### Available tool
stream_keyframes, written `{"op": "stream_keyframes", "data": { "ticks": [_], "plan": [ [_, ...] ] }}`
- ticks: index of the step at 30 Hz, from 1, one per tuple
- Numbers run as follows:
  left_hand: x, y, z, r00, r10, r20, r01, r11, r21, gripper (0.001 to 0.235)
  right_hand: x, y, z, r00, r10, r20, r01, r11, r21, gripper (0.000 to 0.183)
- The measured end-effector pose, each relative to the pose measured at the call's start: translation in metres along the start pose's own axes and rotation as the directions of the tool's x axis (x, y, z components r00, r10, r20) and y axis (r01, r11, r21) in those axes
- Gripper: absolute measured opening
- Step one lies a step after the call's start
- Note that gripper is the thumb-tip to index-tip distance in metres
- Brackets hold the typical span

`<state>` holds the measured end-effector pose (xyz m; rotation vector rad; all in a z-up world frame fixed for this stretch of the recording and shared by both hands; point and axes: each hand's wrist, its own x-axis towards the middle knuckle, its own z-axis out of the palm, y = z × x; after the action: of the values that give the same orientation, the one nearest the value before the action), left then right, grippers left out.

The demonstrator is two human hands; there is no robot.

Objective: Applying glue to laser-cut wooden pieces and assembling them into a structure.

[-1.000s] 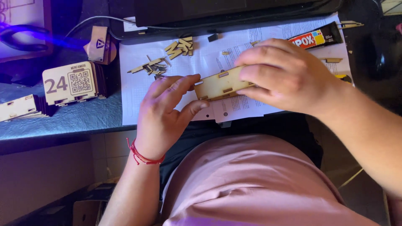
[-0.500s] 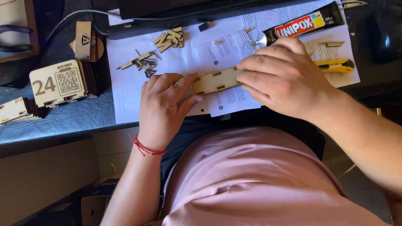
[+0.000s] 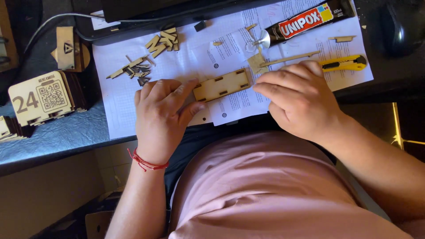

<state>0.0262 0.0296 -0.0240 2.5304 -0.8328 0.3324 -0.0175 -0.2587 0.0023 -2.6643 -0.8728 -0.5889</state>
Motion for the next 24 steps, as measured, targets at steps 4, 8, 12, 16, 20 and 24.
{"op": "stream_keyframes", "data": {
  "ticks": [4,8,12,16,20,24],
  "plan": [
    [0.0,0.0,0.0,1.0,-0.006,0.016,0.005,1.0,0.02,0.044,0.002,0.0,0.005,1.0,-0.003,-0.005,0.003,1.0,0.018,0.03],
    [0.0,0.0,0.0,1.0,-0.013,0.013,0.013,1.0,0.019,0.044,0.003,-0.001,0.008,1.0,0.012,0.014,-0.012,1.0,0.017,0.033],
    [0.0,0.001,-0.001,0.999,-0.021,0.029,0.02,1.0,0.014,0.044,0.002,-0.003,0.013,0.999,0.038,0.038,-0.035,0.997,-0.073,0.036],
    [0.001,0.001,-0.001,0.997,-0.04,0.062,0.038,0.999,0.028,0.046,0.003,-0.005,0.015,0.998,0.048,0.033,-0.043,0.991,-0.126,0.035],
    [0.0,0.001,-0.001,0.997,-0.05,0.056,0.048,0.998,0.037,0.046,0.004,-0.006,0.015,0.998,0.047,0.043,-0.041,0.992,-0.123,0.036],
    [0.001,0.001,-0.001,0.997,-0.043,0.06,0.039,0.997,0.062,0.046,0.003,-0.005,0.015,0.998,0.043,0.035,-0.038,0.989,-0.144,0.037]
  ]
}}
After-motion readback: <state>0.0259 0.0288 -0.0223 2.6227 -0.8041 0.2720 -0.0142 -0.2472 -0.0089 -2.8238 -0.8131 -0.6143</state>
